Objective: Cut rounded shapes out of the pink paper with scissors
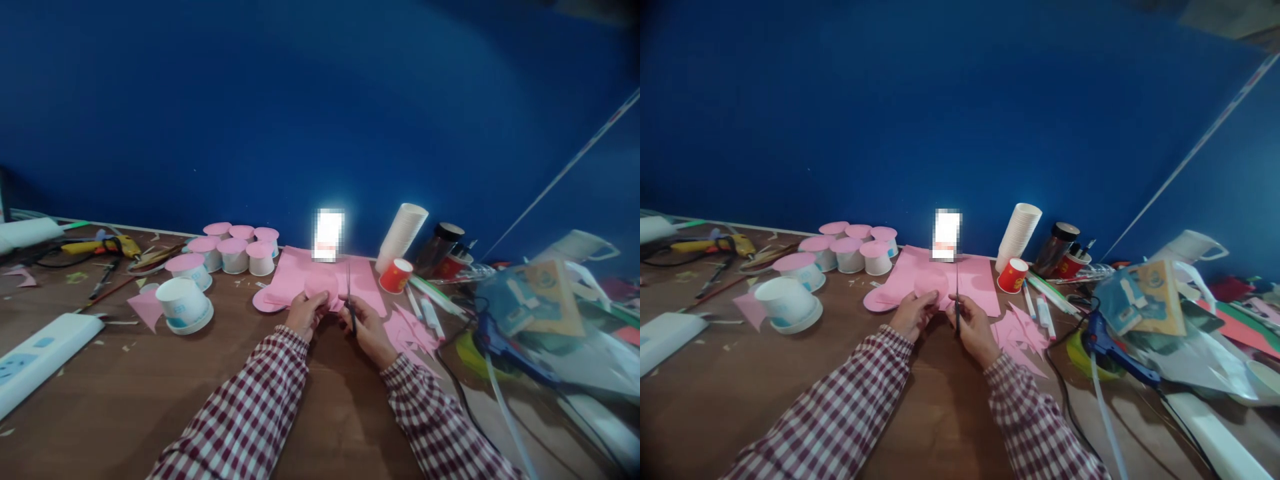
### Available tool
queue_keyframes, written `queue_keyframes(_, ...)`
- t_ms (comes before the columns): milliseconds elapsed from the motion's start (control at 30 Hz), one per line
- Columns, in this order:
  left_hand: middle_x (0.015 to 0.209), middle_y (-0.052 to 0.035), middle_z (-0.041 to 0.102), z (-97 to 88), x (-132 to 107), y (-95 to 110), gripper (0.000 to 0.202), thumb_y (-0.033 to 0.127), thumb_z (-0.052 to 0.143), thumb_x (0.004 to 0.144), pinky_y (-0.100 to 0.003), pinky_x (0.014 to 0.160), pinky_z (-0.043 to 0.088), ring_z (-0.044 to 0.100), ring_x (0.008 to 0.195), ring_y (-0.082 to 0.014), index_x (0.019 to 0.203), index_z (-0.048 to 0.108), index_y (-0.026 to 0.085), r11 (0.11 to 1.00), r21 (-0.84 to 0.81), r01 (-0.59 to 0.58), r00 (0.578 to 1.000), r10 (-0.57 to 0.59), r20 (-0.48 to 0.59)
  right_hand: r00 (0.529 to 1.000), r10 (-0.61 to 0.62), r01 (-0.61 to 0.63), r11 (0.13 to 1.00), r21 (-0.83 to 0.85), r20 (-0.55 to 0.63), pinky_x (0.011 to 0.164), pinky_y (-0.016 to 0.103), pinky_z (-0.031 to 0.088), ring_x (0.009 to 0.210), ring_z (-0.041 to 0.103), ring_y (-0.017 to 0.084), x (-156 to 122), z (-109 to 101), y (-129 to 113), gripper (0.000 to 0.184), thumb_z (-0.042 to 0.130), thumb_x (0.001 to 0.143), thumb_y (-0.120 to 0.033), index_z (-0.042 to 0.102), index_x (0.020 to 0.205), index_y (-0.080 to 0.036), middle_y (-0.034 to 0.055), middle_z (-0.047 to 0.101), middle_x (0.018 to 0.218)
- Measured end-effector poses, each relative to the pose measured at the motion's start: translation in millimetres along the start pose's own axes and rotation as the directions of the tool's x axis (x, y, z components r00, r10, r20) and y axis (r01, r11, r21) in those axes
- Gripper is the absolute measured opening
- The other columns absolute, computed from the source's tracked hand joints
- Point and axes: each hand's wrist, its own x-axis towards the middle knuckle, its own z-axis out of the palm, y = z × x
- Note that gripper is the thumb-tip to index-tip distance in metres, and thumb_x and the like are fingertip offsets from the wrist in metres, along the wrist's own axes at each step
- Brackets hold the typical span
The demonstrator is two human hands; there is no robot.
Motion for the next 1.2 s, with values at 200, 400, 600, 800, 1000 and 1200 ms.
queue_keyframes(200,0.053,0.0030,0.055,-0.9,-3.4,2.0,0.028,0.025,0.079,0.056,-0.016,0.039,0.041,0.049,0.042,-0.0057,0.068,0.058,0.012,0.994,0.105,0.021,1.000,-0.020,-0.011,1.000,0.019,-0.019,1.000,0.014,0.006,0.046,0.021,0.039,0.060,0.050,0.012,-1.1,-0.1,0.2,0.044,0.060,0.078,-0.047,0.055,0.107,-0.015,0.0001,0.053,0.070)
queue_keyframes(400,0.054,0.0030,0.054,1.2,-4.8,1.7,0.030,0.026,0.079,0.055,-0.017,0.039,0.041,0.050,0.043,-0.0066,0.068,0.057,0.012,0.994,0.110,0.005,1.000,-0.006,0.005,0.998,0.049,-0.051,0.997,0.058,0.036,0.047,0.020,0.038,0.057,0.050,0.010,-1.9,-0.8,2.4,0.039,0.059,0.080,-0.046,0.056,0.103,-0.015,-0.0004,0.054,0.068)
queue_keyframes(600,0.053,0.0039,0.053,1.8,-5.9,2.9,0.030,0.024,0.078,0.056,-0.019,0.039,0.040,0.049,0.041,-0.0071,0.069,0.053,0.013,0.993,0.121,-0.004,1.000,0.006,-0.019,0.999,0.035,-0.036,0.999,0.038,0.029,0.048,0.022,0.039,0.053,0.049,0.011,-0.9,-4.0,0.4,0.039,0.061,0.077,-0.047,0.060,0.098,-0.014,-0.0020,0.053,0.062)
queue_keyframes(800,0.053,0.0042,0.053,1.3,-5.9,1.5,0.033,0.027,0.077,0.057,-0.020,0.038,0.040,0.049,0.040,-0.0075,0.071,0.049,0.016,0.990,0.142,-0.010,1.000,0.012,-0.014,0.998,0.027,-0.027,1.000,0.001,0.060,0.049,0.023,0.040,0.053,0.050,0.011,-0.5,-4.8,1.6,0.039,0.060,0.078,-0.048,0.061,0.097,-0.014,-0.0018,0.054,0.061)
queue_keyframes(1000,0.053,0.0040,0.053,0.7,-4.9,1.1,0.036,0.027,0.078,0.056,-0.019,0.039,0.040,0.048,0.041,-0.0071,0.071,0.048,0.016,0.988,0.152,0.000,1.000,0.003,-0.017,0.996,0.029,-0.029,1.000,-0.003,0.084,0.049,0.023,0.040,0.053,0.050,0.012,-0.7,-6.9,5.8,0.037,0.059,0.080,-0.047,0.062,0.099,-0.015,-0.0017,0.054,0.062)
queue_keyframes(1200,0.053,0.0043,0.052,2.0,-5.3,0.9,0.033,0.026,0.077,0.057,-0.020,0.039,0.040,0.048,0.042,-0.0072,0.070,0.049,0.015,0.985,0.168,-0.025,1.000,0.024,0.008,0.995,0.005,-0.001,0.999,-0.034,0.098,0.051,0.023,0.040,0.054,0.051,0.012,-0.8,-8.7,7.0,0.035,0.058,0.082,-0.045,0.062,0.100,-0.015,-0.0017,0.054,0.062)
